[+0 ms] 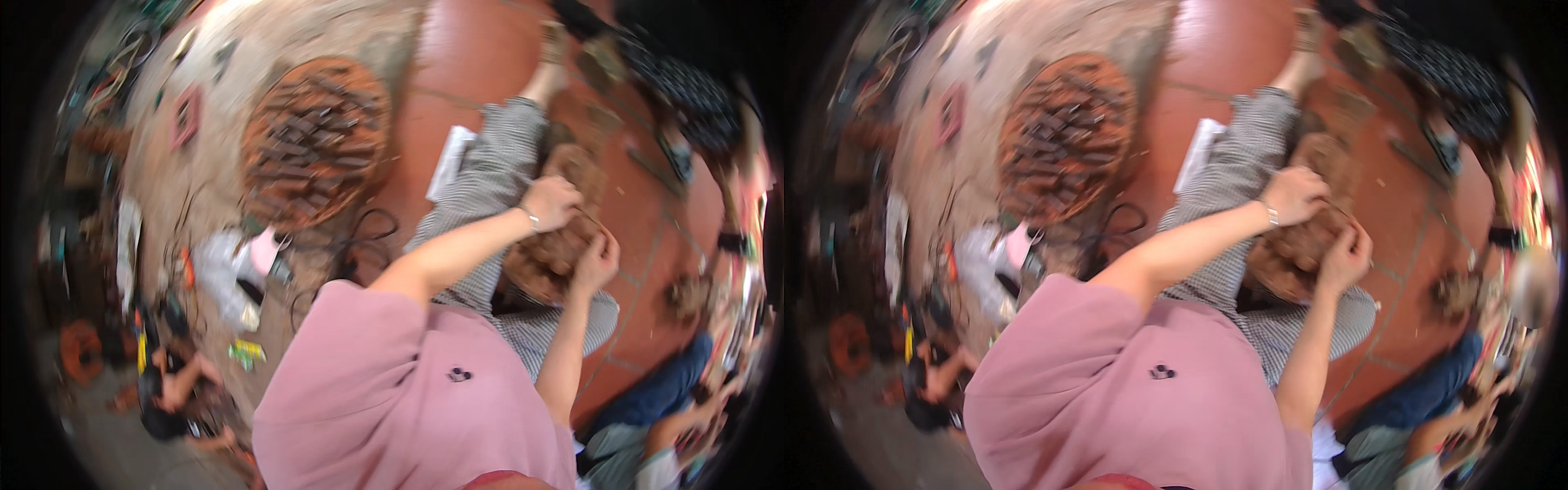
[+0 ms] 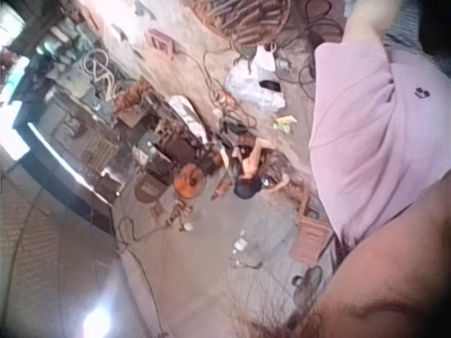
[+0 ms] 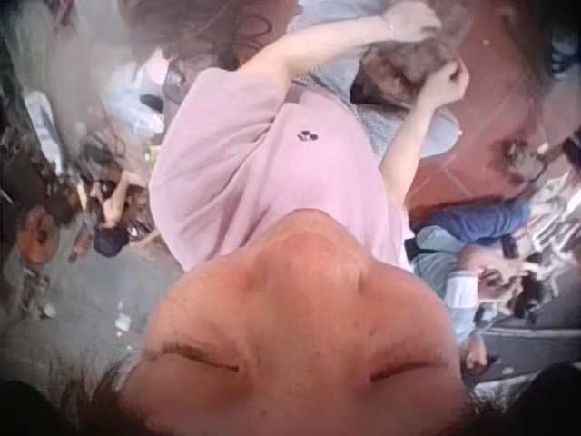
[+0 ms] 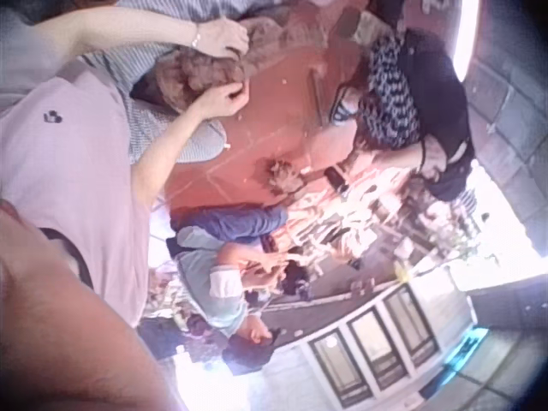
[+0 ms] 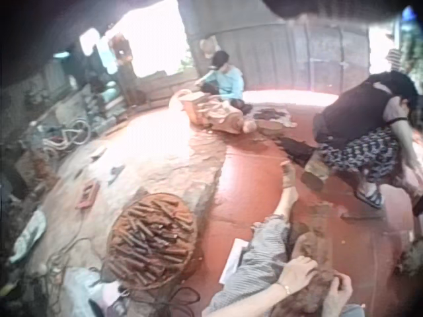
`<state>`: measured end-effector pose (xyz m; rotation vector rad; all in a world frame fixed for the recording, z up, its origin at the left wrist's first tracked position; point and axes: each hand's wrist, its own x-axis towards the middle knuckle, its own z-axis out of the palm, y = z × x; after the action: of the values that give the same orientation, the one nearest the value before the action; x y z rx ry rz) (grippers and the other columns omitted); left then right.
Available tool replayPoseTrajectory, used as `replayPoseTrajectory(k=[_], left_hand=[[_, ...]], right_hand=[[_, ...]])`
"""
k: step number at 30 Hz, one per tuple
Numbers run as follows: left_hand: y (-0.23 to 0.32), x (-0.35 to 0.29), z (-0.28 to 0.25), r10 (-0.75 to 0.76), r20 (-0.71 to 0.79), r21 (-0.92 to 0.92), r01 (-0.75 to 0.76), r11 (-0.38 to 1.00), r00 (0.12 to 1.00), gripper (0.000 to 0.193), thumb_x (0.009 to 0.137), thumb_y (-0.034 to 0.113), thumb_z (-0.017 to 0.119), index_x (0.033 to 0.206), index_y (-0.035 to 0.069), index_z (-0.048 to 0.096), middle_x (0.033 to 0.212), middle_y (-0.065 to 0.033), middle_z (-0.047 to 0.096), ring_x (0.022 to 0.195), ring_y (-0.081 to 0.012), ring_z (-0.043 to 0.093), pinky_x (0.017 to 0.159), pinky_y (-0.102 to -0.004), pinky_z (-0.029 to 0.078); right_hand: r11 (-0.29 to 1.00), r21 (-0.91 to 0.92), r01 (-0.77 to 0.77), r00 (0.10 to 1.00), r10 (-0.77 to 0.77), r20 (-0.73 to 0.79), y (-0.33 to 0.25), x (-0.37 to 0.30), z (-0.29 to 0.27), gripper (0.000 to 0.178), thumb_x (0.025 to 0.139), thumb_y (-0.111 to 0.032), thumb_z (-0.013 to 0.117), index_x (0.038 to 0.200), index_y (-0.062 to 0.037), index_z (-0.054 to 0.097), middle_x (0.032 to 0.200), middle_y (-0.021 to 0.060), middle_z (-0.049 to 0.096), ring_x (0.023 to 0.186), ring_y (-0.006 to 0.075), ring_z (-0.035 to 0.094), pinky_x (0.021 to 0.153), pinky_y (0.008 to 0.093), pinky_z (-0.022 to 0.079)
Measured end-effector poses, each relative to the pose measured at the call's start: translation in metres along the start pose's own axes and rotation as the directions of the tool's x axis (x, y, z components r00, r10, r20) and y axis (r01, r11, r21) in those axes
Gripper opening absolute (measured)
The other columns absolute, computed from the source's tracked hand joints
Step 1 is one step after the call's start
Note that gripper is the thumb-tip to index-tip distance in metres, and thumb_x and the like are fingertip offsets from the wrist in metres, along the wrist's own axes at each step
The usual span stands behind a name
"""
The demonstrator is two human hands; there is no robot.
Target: The person sits on the floor and carves a wooden figurine by hand, shaping and smoothing its surface. The person rotates the figurine to work on different sides and continues refining the details throughout the clip.
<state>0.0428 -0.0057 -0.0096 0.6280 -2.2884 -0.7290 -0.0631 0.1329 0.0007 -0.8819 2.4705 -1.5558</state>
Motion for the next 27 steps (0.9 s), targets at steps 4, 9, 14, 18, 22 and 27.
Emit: replayPoseTrajectory(k=[4,9,14,18,22,27], left_hand=[[-0.001,-0.003,0.008,-0.058,-0.014,-0.007,0.058,0.998,0.998,0.013,0.076,0.026,0.07,0.079,0.014,0.069,0.079,-0.0055,0.068,0.082,-0.0279,0.064,0.074,-0.0418,0.052],[0.0,-0.001,0.02,-0.139,0.048,-0.037,0.14,0.989,0.989,0.018,0.078,0.03,0.068,0.079,0.012,0.068,0.083,-0.0087,0.069,0.088,-0.0294,0.065,0.078,-0.0427,0.051],[-0.002,0.005,0.03,-0.133,0.061,-0.026,0.134,0.991,0.989,0.022,0.082,0.032,0.065,0.085,0.01,0.069,0.087,-0.0096,0.07,0.092,-0.0287,0.065,0.081,-0.0428,0.05],[-0.004,0.004,0.036,-0.121,0.058,-0.097,0.126,0.987,0.991,0.019,0.082,0.03,0.065,0.087,0.011,0.068,0.087,-0.0074,0.069,0.094,-0.0255,0.064,0.08,-0.0406,0.048],[-0.007,-0.001,0.04,-0.133,-0.028,-0.116,0.129,0.985,0.991,0.017,0.081,0.027,0.065,0.085,0.011,0.067,0.085,-0.0056,0.068,0.093,-0.0242,0.063,0.078,-0.0391,0.047],[-0.008,-0.001,0.039,-0.07,-0.036,-0.14,0.065,0.988,0.997,0.016,0.078,0.026,0.066,0.083,0.011,0.065,0.084,-0.0051,0.067,0.09,-0.0246,0.062,0.077,-0.0387,0.046]], right_hand=[[0.999,0.027,-0.032,0.996,0.029,0.089,0.0,-0.001,-0.005,0.023,0.097,-0.012,0.056,0.11,0.0042,0.066,0.106,0.0106,0.069,0.097,0.0178,0.063,0.088,0.0301,0.051],[0.989,-0.119,0.092,0.986,-0.073,0.152,0.012,0.009,-0.015,0.025,0.097,-0.015,0.057,0.11,0.0042,0.067,0.108,0.0133,0.069,0.1,0.0221,0.063,0.091,0.0329,0.049],[0.971,-0.219,0.099,0.983,-0.062,0.171,0.009,0.016,-0.016,0.029,0.097,-0.018,0.058,0.11,0.0059,0.066,0.108,0.0147,0.069,0.099,0.0227,0.062,0.09,0.0339,0.049],[0.962,-0.268,0.056,0.987,-0.012,0.161,0.015,0.02,-0.018,0.034,0.098,-0.022,0.057,0.112,0.0083,0.065,0.109,0.0176,0.068,0.098,0.0251,0.062,0.09,0.0341,0.048],[0.971,-0.236,0.045,0.982,0.001,0.189,0.013,0.022,-0.015,0.038,0.1,-0.025,0.054,0.111,0.0092,0.065,0.107,0.0163,0.068,0.096,0.0233,0.061,0.088,0.0336,0.049],[0.99,-0.13,-0.046,0.997,0.055,0.062,0.016,0.014,-0.016,0.038,0.101,-0.027,0.052,0.106,0.0075,0.067,0.098,0.0127,0.069,0.089,0.0196,0.061,0.084,0.0316,0.049]])
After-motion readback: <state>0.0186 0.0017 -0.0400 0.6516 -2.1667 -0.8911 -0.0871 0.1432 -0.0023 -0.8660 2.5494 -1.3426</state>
